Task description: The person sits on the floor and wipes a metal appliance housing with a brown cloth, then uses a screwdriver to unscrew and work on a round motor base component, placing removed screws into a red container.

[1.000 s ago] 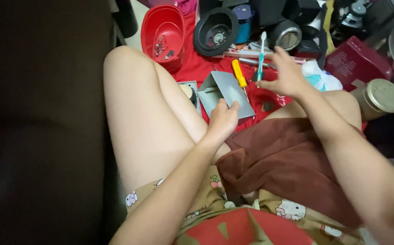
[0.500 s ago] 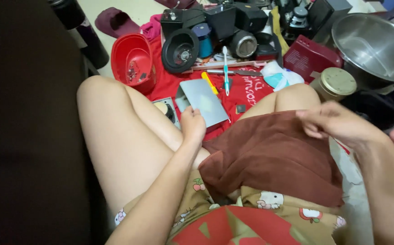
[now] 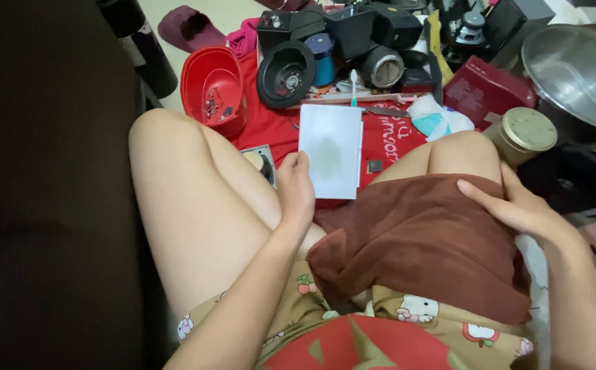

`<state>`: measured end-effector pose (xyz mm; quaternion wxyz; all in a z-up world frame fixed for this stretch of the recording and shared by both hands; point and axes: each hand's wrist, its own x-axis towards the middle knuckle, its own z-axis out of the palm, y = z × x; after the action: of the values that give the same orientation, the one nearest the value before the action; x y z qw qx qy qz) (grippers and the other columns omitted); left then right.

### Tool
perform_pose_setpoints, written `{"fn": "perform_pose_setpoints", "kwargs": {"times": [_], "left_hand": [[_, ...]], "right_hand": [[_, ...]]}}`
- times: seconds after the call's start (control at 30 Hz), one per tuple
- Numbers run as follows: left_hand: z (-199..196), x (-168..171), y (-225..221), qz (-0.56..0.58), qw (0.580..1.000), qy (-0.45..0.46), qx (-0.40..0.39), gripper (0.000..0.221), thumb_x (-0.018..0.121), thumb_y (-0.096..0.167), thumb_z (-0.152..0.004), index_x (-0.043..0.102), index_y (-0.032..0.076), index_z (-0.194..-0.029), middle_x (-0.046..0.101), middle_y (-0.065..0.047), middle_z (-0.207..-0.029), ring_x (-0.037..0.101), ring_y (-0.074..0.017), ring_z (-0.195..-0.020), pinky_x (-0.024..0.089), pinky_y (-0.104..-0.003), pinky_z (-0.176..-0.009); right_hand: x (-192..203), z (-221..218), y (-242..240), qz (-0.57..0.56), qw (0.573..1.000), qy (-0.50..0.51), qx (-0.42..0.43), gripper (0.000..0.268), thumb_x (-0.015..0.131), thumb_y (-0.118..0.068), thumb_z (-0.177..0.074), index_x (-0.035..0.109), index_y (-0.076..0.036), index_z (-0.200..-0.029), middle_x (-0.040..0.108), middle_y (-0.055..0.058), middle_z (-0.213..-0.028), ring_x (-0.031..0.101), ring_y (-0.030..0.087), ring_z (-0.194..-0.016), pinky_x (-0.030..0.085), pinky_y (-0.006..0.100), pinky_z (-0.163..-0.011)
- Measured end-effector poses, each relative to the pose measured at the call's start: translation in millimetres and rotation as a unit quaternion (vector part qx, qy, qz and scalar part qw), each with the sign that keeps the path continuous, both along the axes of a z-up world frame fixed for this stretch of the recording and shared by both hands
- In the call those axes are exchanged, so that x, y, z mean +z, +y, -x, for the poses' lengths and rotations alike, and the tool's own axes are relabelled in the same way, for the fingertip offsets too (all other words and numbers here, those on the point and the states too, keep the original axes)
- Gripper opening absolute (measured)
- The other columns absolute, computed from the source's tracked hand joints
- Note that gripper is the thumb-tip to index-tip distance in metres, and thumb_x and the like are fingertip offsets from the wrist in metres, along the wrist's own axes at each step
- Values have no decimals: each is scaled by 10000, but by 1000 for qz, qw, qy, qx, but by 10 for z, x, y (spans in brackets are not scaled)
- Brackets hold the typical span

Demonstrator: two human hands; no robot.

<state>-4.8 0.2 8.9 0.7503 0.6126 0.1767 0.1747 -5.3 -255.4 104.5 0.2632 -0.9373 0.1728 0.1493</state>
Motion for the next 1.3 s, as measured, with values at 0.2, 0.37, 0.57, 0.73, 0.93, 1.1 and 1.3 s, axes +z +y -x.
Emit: {"fn": "perform_pose_setpoints", "kwargs": {"times": [0.2, 0.37, 0.57, 0.73, 0.93, 1.1, 1.3], "left_hand": [[-2, 12, -14, -29, 999, 4, 22, 290, 435, 199, -868, 599, -39, -844, 597, -74, -715, 496, -126, -644, 409, -237, -604], [-96, -167, 0, -73, 996, -4, 48, 291, 453, 211, -841, 613, -31, -863, 636, -101, -761, 541, -169, -670, 435, -260, -631], [-223, -162, -41, -18, 993, 83, 82, 253, 481, 302, -874, 672, 142, -828, 633, -14, -793, 557, -126, -800, 405, -279, -811], [-304, -173, -88, 25, 993, 71, 90, 246, 480, 269, -884, 665, 135, -794, 594, 33, -754, 498, -87, -761, 410, -246, -790], [-201, -92, -198, 40, 996, 21, 73, 192, 534, 199, -851, 652, 81, -755, 545, 10, -697, 483, -106, -674, 438, -240, -676], [-222, -166, -128, 26, 998, -2, 65, 176, 540, 190, -844, 663, 100, -756, 571, 1, -711, 506, -106, -691, 441, -257, -699], [-293, -354, -48, 3, 999, -10, 31, 162, 546, 179, -835, 678, 122, -758, 603, -9, -728, 534, -106, -713, 444, -279, -726]], "right_hand": [[-83, -563, -571, 178, 963, 136, 149, 652, 629, -530, -738, 612, 70, -485, 486, 127, -445, 398, 199, -390, 300, 284, -389], [-154, -704, -317, 162, 933, 104, 304, 351, 585, -331, -807, 635, -5, -687, 600, 45, -652, 507, 158, -571, 448, 278, -549], [-454, -757, -284, -295, 954, 37, 41, 222, 675, -240, -772, 618, -27, -746, 618, 116, -698, 576, 186, -570, 452, 312, -424], [-682, -955, -249, -629, 766, -113, -73, 181, 655, -219, -835, 552, -91, -760, 551, 99, -774, 624, 230, -748, 503, 401, -762], [450, -124, 931, -782, 601, -164, 32, 246, 534, -310, -875, 636, -112, -981, 642, -13, -989, 597, 139, -964, 371, 330, -1000], [-2, -235, 1573, -17, 773, -486, 408, 398, 512, -414, -838, 600, -114, -1084, 555, 85, -898, 446, 316, -901, 277, 525, -823], [-287, -96, 1741, 130, 793, -501, 321, 382, 389, -490, -846, 565, -289, -1118, 543, -9, -1194, 475, 221, -1103, 291, 470, -866]]}}
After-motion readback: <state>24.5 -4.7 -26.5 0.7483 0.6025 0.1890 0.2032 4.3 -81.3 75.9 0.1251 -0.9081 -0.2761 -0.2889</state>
